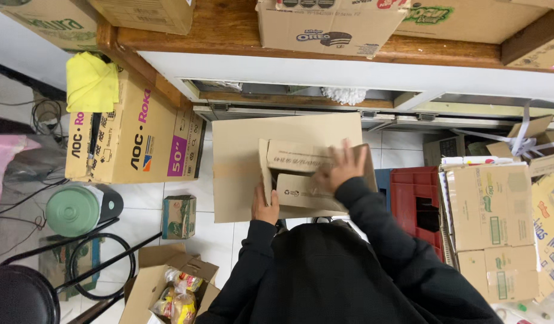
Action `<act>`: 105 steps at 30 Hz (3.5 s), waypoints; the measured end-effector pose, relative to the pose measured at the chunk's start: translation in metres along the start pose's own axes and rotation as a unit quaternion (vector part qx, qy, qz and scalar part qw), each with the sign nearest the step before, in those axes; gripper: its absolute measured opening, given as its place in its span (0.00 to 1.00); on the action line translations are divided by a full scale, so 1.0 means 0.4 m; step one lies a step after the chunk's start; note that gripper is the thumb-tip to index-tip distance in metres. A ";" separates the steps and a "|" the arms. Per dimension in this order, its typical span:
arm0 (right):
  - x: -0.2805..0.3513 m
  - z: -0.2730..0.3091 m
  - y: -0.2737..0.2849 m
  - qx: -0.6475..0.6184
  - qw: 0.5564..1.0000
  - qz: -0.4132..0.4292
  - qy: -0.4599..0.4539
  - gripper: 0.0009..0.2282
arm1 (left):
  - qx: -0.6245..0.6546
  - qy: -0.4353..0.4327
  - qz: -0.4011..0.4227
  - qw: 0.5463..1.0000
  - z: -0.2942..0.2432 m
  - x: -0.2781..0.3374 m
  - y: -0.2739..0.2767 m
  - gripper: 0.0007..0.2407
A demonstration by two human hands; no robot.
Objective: The person folds and assembles cardboard boxes by hand and stacks them onto a wooden shelf in a storage area.
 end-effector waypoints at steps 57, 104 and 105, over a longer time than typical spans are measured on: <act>0.133 0.118 -0.245 -0.401 0.864 0.303 0.043 0.33 | -0.376 -0.262 0.318 0.830 -0.219 -0.484 -0.053 0.14; 0.122 -0.204 -0.392 -0.533 0.678 0.434 -0.259 0.52 | 0.052 -0.005 0.213 0.976 -0.241 -0.024 0.063 0.58; 0.113 -0.193 -0.425 -0.533 0.677 0.435 -0.260 0.52 | 0.052 -0.004 0.214 0.976 -0.241 -0.029 0.050 0.58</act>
Point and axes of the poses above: each hand's wrist, its own x-axis away from the middle knuckle, its own y-axis out of the back of the hand, z = x × y, the point moved 6 cm from there along -x, towards the middle knuckle, and after that the axes turned 13 degrees about -y, right-handed, at the moved point
